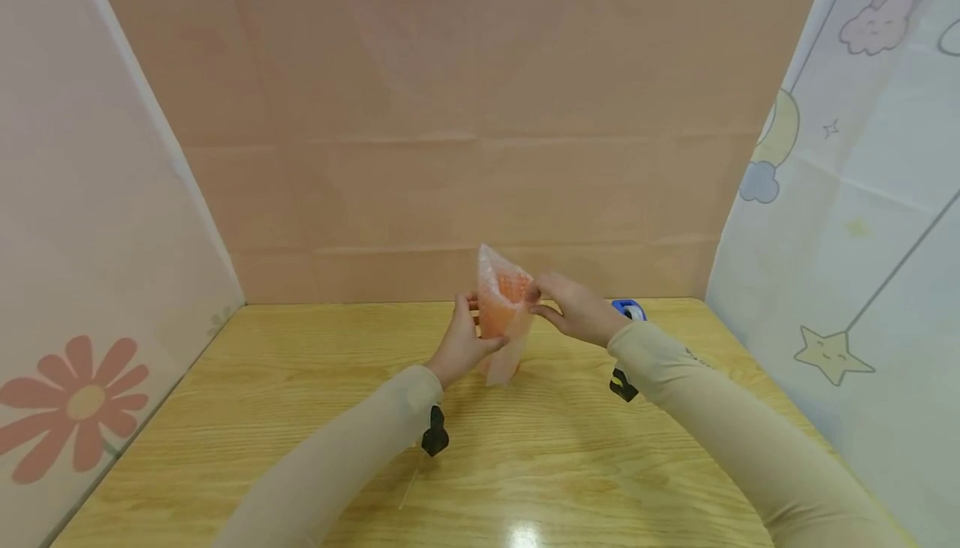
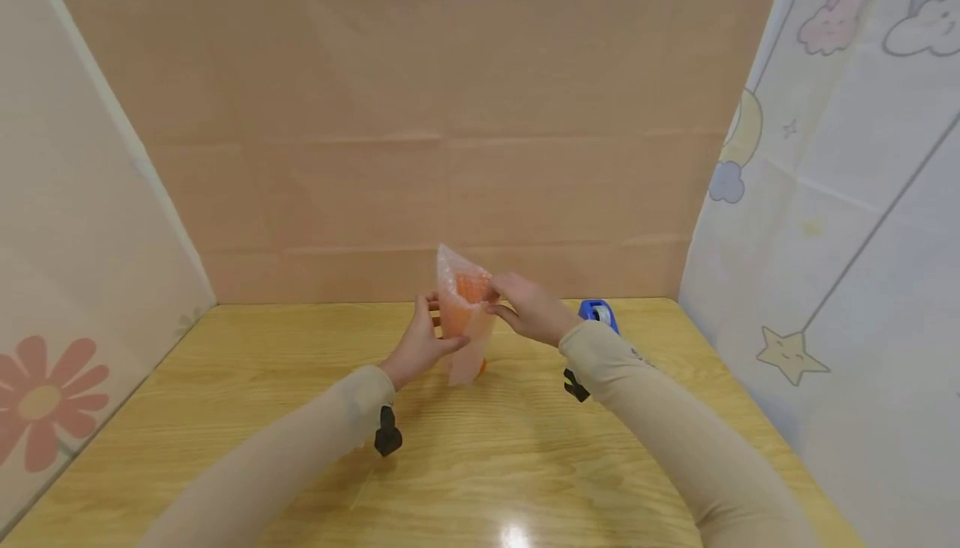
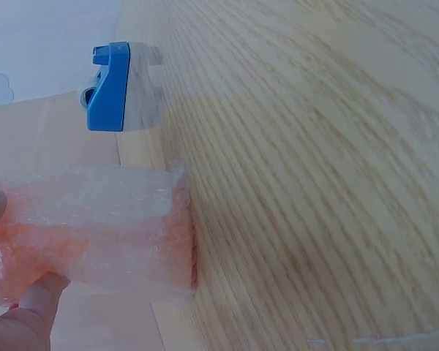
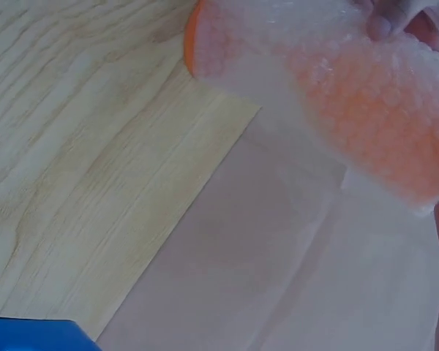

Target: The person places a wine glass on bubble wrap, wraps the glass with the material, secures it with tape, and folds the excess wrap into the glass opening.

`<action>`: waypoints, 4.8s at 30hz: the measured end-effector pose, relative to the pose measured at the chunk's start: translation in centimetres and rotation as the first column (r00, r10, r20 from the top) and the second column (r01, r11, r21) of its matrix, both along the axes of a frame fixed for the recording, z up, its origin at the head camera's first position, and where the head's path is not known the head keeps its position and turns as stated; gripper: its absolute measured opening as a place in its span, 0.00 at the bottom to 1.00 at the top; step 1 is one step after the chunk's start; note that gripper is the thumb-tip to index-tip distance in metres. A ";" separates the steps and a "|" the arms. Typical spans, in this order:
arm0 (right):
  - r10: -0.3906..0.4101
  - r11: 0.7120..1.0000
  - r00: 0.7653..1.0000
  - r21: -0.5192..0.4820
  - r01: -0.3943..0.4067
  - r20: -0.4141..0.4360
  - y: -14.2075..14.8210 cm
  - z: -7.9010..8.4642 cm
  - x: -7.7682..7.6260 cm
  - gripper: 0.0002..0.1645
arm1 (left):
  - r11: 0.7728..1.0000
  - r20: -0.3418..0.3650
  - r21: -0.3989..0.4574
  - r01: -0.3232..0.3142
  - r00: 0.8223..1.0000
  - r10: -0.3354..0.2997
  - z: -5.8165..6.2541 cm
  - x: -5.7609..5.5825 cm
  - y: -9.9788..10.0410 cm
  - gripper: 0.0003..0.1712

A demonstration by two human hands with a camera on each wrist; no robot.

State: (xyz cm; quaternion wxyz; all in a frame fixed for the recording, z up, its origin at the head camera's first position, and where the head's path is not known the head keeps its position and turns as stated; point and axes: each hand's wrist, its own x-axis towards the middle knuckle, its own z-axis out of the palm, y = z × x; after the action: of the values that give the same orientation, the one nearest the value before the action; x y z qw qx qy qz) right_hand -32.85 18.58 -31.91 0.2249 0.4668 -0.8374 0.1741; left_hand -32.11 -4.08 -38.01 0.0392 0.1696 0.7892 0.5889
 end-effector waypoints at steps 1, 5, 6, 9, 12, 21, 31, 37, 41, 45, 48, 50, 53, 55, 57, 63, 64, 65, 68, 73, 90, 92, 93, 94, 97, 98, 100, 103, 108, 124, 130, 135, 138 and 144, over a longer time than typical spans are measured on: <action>-0.004 1.000 1.000 -0.002 0.004 0.004 0.0 0.0 0.0 0.12 | 1.000 0.002 0.004 0.001 1.000 -0.001 0.0 0.0 0.0 0.45; 0.000 1.000 1.000 -0.024 -0.001 -0.013 0.2 -0.1 -0.1 0.12 | 1.000 0.007 0.006 -0.001 1.000 0.001 0.0 0.1 0.0 0.45; 0.008 0.999 1.000 -0.032 -0.008 -0.012 0.3 -0.2 -0.2 0.12 | 1.000 0.003 0.005 -0.002 1.000 0.002 0.0 0.1 0.0 0.45; 0.027 0.998 0.999 -0.049 -0.028 -0.023 0.3 -0.3 -0.3 0.11 | 1.000 -0.006 -0.003 -0.005 1.000 0.005 -0.1 0.0 0.0 0.45; 0.033 0.998 0.999 -0.062 -0.034 -0.018 0.2 -0.2 -0.3 0.11 | 1.000 -0.006 -0.019 0.011 1.000 -0.011 0.0 -0.1 -0.2 0.46; 0.020 0.998 1.000 -0.064 -0.019 0.017 0.0 0.3 -0.1 0.10 | 0.985 0.117 -0.064 0.157 0.982 -0.149 4.4 -1.5 -2.0 0.51; 0.050 0.996 0.999 -0.074 -0.050 0.003 -0.2 -0.1 -0.8 0.09 | 0.922 -0.314 -0.369 0.119 0.918 -0.244 7.3 -2.0 -1.8 0.33; 0.066 0.994 0.998 -0.091 -0.066 -0.005 -0.3 -0.1 -1.0 0.09 | 0.816 -0.531 -0.578 0.023 0.749 -0.397 7.1 -2.0 -1.7 0.14; 0.070 0.993 0.997 -0.094 -0.071 -0.016 -0.3 0.0 -1.0 0.10 | 0.733 -0.527 -0.679 -0.037 0.720 -0.452 7.1 -2.1 -1.7 0.11; 0.063 0.995 0.998 -0.079 -0.064 -0.007 -0.4 -0.1 -1.0 0.10 | 0.646 -0.481 -0.760 -0.070 0.729 -0.487 7.1 -2.1 -1.8 0.11; 0.066 0.995 0.998 -0.075 -0.066 0.003 -0.5 -0.1 -1.0 0.09 | 0.635 -0.430 -0.771 -0.045 0.773 -0.467 7.1 -2.0 -2.0 0.12; 0.068 0.995 0.998 -0.074 -0.068 0.003 -0.5 -0.2 -1.0 0.09 | 0.686 -0.405 -0.728 -0.013 0.814 -0.416 7.1 -2.0 -2.1 0.16; 0.073 0.994 0.997 -0.076 -0.072 0.001 -0.5 -0.2 -1.1 0.09 | 0.791 -0.392 -0.612 -0.005 0.870 -0.298 7.0 -1.9 -2.4 0.29; 0.069 0.995 0.998 -0.074 -0.069 0.000 -0.4 -0.1 -1.1 0.09 | 0.849 -0.405 -0.527 -0.023 0.886 -0.227 6.8 -2.0 -2.6 0.36; 0.066 0.995 0.998 -0.071 -0.066 0.000 -0.4 -0.1 -1.1 0.09 | 0.883 -0.412 -0.467 -0.047 0.895 -0.170 6.7 -2.0 -2.7 0.36; 0.056 0.996 0.998 -0.070 -0.056 -0.009 -0.3 -0.1 -1.1 0.09 | 0.911 -0.463 -0.406 -0.075 0.876 -0.133 6.5 -1.7 -2.6 0.28; 0.056 0.996 0.998 -0.069 -0.056 -0.011 -0.3 -0.1 -1.2 0.09 | 0.903 -0.484 -0.422 -0.080 0.862 -0.150 6.5 -1.7 -2.6 0.27; 0.055 0.996 0.998 -0.069 -0.056 -0.013 -0.3 -0.1 -1.2 0.09 | 0.892 -0.504 -0.444 -0.087 0.847 -0.168 6.5 -1.6 -2.6 0.26; 0.056 0.996 0.998 -0.068 -0.057 -0.012 -0.4 0.0 -1.1 0.09 | 0.844 -0.559 -0.528 -0.099 0.788 -0.257 6.5 -1.6 -2.5 0.23; 0.056 0.996 0.998 -0.069 -0.055 0.017 -0.4 0.2 -1.0 0.09 | 0.748 -0.613 -0.650 -0.132 0.673 -0.414 6.5 -1.6 -2.5 0.15; 0.058 0.997 0.998 -0.058 -0.057 0.023 -0.2 0.2 -1.1 0.08 | 0.800 -0.717 -0.565 -0.203 0.601 -0.353 6.9 -1.6 -2.6 0.15; 0.066 0.996 0.997 -0.064 -0.064 0.026 -0.2 0.1 -1.2 0.08 | 0.796 -0.705 -0.577 -0.183 0.603 -0.373 6.9 -1.6 -2.6 0.13; 0.066 0.996 0.997 -0.064 -0.065 0.026 -0.2 0.1 -1.2 0.08 | 0.794 -0.700 -0.583 -0.173 0.604 -0.382 7.0 -1.6 -2.6 0.12; 0.069 0.996 0.997 -0.065 -0.067 0.026 -0.2 0.1 -1.2 0.08 | 0.791 -0.694 -0.589 -0.166 0.604 -0.391 7.0 -1.6 -2.6 0.11; 0.066 0.996 0.998 -0.058 -0.064 0.025 -0.3 0.2 -1.2 0.08 | 0.781 -0.685 -0.607 -0.148 0.595 -0.420 6.9 -1.7 -2.6 0.07; 0.065 0.996 0.998 -0.055 -0.064 0.022 -0.3 0.3 -1.1 0.08 | 0.775 -0.681 -0.615 -0.145 0.593 -0.430 6.9 -1.8 -2.6 0.06; 0.063 0.997 0.998 -0.049 -0.062 0.025 -0.4 0.4 -1.1 0.08 | 0.759 -0.664 -0.636 -0.137 0.599 -0.447 7.0 -1.9 -2.5 0.05; 0.059 0.997 0.998 -0.042 -0.058 0.028 -0.4 0.6 -1.1 0.07 | 0.744 -0.647 -0.656 -0.125 0.602 -0.469 7.1 -2.0 -2.4 0.03; 0.061 0.998 0.998 -0.038 -0.060 0.027 -0.4 0.5 -1.1 0.07 | 0.720 -0.608 -0.686 -0.110 0.629 -0.484 7.1 -2.3 -2.3 0.02; 0.064 0.997 0.997 -0.041 -0.062 0.040 -0.1 0.2 -1.5 0.07 | 0.783 -0.644 -0.610 -0.122 0.651 -0.400 7.2 -1.3 -2.3 0.07; 0.064 0.997 0.997 -0.040 -0.063 0.033 -0.2 0.2 -1.5 0.07 | 0.783 -0.632 -0.609 -0.127 0.674 -0.381 7.5 -1.5 -2.0 0.03; 0.056 0.998 0.998 -0.033 -0.055 0.033 -0.2 0.4 -1.4 0.07 | 0.755 -0.608 -0.644 -0.124 0.682 -0.407 8.2 -1.5 -1.9 0.03; 0.047 0.999 0.998 -0.025 -0.046 0.032 -0.3 0.5 -1.4 0.07 | 0.736 -0.592 -0.665 -0.125 0.688 -0.419 8.5 -1.6 -1.8 0.04; 0.027 1.000 0.999 -0.002 -0.027 0.042 -0.4 0.4 -1.4 0.06 | 0.692 -0.530 -0.714 -0.100 0.724 -0.442 9.2 -1.9 -1.6 0.03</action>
State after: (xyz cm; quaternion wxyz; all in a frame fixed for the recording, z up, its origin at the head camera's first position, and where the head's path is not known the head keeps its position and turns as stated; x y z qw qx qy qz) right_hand -34.27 18.17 -31.46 0.2051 0.4743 -0.8354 0.1873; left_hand -33.98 -5.66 -28.81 -0.1253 0.4191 0.8890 0.1355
